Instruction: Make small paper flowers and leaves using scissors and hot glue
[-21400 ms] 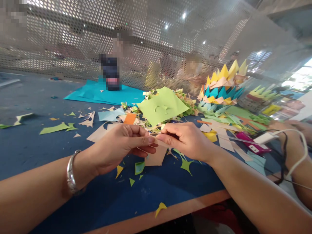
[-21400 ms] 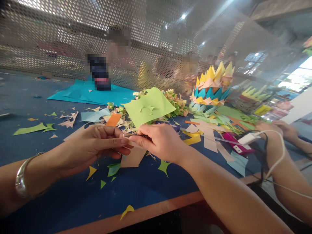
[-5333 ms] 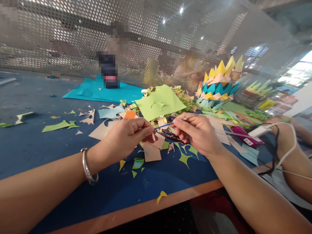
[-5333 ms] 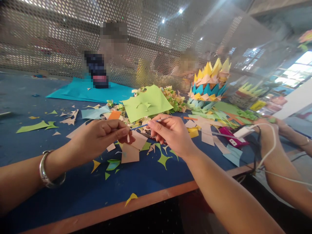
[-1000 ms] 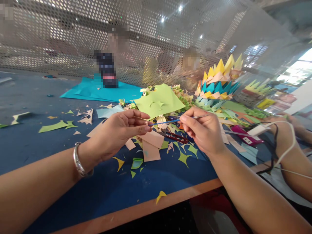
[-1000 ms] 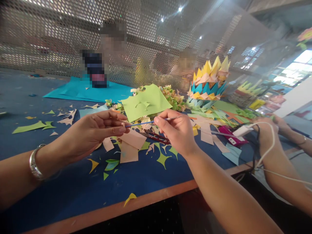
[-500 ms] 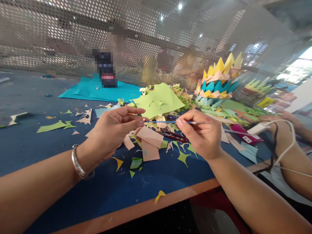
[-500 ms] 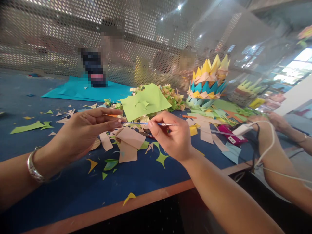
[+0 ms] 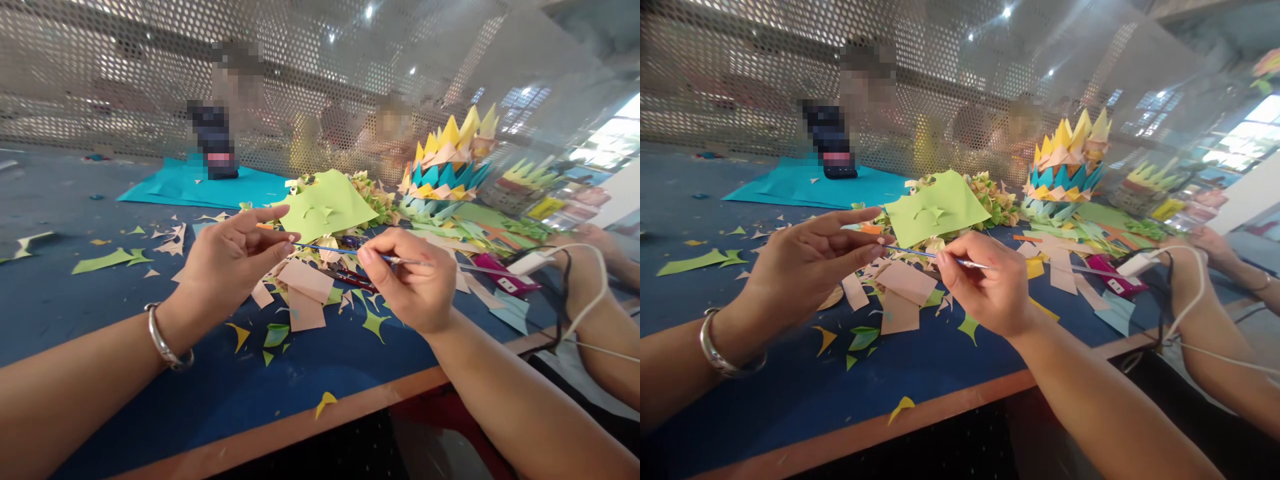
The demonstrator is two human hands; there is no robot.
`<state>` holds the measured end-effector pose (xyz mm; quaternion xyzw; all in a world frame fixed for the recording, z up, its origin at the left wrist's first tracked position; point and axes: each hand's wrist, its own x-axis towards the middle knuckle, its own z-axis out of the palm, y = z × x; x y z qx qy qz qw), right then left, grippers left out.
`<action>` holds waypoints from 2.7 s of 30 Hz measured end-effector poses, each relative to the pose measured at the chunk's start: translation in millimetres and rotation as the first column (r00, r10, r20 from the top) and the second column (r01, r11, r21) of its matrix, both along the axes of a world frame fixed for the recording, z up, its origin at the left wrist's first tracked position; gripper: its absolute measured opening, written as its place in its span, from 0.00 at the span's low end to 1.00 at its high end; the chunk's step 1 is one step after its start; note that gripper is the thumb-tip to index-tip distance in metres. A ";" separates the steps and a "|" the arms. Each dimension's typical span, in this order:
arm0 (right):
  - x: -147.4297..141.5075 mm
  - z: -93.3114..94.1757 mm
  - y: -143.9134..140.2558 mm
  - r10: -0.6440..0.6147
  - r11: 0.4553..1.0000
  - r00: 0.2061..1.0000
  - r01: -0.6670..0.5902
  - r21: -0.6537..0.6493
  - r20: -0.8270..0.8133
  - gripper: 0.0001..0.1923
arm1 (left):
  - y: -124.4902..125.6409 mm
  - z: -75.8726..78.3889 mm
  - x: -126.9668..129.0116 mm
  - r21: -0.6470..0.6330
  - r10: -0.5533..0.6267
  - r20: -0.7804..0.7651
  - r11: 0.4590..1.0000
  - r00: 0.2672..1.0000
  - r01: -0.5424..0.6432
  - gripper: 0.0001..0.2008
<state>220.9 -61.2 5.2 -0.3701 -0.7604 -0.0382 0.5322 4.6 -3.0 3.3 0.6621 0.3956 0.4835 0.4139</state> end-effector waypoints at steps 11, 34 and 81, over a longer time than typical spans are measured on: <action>0.4 0.7 -0.1 0.034 0.999 0.999 -0.035 0.029 0.025 0.08 | 0.3 -1.5 0.7 0.083 0.001 -0.094 0.997 0.996 0.007 0.18; 0.1 2.4 1.2 0.063 0.998 0.995 -0.062 -0.014 0.075 0.08 | 1.6 -3.3 -3.1 0.244 0.010 -0.399 0.965 0.917 0.096 0.13; 16.3 -1.2 12.6 -0.052 0.956 0.934 0.149 -0.253 0.353 0.08 | 0.0 -0.7 -5.7 0.355 0.152 -0.405 0.935 0.902 0.002 0.09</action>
